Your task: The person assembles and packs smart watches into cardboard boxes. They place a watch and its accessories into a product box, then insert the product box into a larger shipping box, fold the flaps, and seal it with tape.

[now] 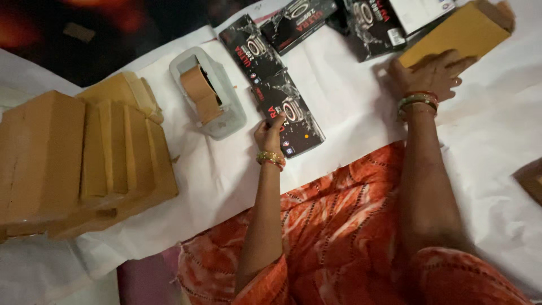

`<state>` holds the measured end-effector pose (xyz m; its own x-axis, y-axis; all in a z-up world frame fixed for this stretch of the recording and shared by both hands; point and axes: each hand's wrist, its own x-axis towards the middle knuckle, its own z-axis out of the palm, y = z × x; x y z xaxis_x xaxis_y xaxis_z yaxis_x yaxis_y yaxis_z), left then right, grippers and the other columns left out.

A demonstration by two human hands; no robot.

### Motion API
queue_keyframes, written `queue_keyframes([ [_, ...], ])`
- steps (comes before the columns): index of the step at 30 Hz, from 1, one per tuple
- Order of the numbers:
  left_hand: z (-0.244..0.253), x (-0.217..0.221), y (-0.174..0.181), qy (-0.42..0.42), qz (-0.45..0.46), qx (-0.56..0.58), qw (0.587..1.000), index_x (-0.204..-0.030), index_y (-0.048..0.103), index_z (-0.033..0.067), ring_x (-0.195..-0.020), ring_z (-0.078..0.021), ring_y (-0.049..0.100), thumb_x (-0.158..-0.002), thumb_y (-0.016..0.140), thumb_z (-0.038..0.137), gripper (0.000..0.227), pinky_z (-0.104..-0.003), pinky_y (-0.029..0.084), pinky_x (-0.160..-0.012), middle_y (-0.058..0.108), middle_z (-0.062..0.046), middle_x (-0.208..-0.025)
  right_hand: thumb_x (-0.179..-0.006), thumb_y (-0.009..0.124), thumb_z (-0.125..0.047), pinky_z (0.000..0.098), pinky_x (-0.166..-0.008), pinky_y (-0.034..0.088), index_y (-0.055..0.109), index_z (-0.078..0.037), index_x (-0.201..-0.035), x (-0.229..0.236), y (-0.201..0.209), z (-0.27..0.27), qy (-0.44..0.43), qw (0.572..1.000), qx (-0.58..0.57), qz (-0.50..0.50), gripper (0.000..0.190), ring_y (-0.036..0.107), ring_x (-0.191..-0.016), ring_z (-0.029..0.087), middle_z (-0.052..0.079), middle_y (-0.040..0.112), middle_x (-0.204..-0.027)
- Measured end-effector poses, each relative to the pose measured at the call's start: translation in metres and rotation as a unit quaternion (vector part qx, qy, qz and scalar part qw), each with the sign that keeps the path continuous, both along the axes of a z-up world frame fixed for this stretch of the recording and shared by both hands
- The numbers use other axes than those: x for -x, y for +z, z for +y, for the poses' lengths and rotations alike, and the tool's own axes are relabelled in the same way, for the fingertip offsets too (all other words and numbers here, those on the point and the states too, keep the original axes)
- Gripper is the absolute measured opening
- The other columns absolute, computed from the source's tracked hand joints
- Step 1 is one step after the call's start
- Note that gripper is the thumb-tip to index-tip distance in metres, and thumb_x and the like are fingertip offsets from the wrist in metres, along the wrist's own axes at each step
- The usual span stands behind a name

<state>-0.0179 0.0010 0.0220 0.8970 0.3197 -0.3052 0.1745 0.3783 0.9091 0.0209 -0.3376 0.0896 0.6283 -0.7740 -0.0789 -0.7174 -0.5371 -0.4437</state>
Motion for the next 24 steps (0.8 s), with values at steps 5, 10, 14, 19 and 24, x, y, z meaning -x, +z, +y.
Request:
queue_keyframes([
  [5, 0.004, 0.008, -0.005, -0.035, -0.029, 0.062, 0.997, -0.099, 0.072, -0.0001, -0.073, -0.0134, 0.064, -0.081, 0.085, 0.011, 0.025, -0.029, 0.054, -0.066, 0.072, -0.005, -0.088, -0.075, 0.08, -0.067, 0.0624, -0.1, 0.047, 0.043, -0.012, -0.131, 0.036, 0.031, 0.002, 0.051, 0.996, 0.005, 0.073, 0.087, 0.035, -0.135, 0.061, 0.031, 0.002, -0.164],
  [10, 0.013, 0.03, 0.009, -0.056, -0.033, 0.168, 0.984, -0.104, 0.073, 0.0011, -0.078, -0.014, 0.068, -0.078, 0.083, 0.009, 0.029, -0.029, 0.057, -0.072, 0.073, -0.004, -0.093, -0.069, 0.077, -0.067, 0.0449, -0.089, 0.061, 0.027, 0.0, -0.146, 0.093, 0.033, 0.073, 0.215, 0.931, -0.23, -0.185, 0.114, 0.068, -0.106, 0.036, 0.027, 0.056, -0.128],
  [14, 0.04, 0.046, 0.043, -0.028, -0.076, 0.194, 0.978, -0.1, 0.072, 0.0029, -0.077, -0.0153, 0.068, -0.079, 0.08, 0.011, 0.023, -0.032, 0.057, -0.072, 0.072, -0.004, -0.091, -0.087, 0.066, -0.073, 0.0412, -0.107, 0.054, 0.056, -0.004, -0.147, 0.098, 0.034, 0.114, 0.371, 0.879, -0.266, -0.135, 0.092, 0.067, -0.129, 0.031, 0.023, 0.069, -0.139],
  [19, 0.049, 0.037, 0.085, -0.077, -0.096, 0.025, 0.992, -0.096, 0.076, 0.0032, -0.075, -0.0097, 0.06, -0.083, 0.082, 0.011, 0.016, -0.026, 0.048, -0.071, 0.07, 0.0, -0.088, -0.095, 0.052, -0.064, 0.0422, -0.104, 0.054, 0.054, -0.006, -0.147, 0.105, 0.061, 0.136, 0.355, 0.76, -0.515, -0.177, 0.078, 0.068, -0.125, 0.032, 0.018, 0.068, -0.134],
  [24, -0.019, 0.029, 0.098, -0.073, -0.095, 0.047, 0.992, -0.093, 0.075, 0.005, -0.075, -0.0107, 0.06, -0.08, 0.084, 0.013, 0.017, -0.028, 0.049, -0.07, 0.071, 0.002, -0.086, -0.073, 0.081, -0.02, 0.0448, -0.089, 0.06, 0.042, -0.008, -0.138, 0.13, 0.058, 0.141, 0.32, 0.73, -0.541, -0.268, 0.076, 0.063, -0.112, 0.029, 0.013, 0.063, -0.122],
])
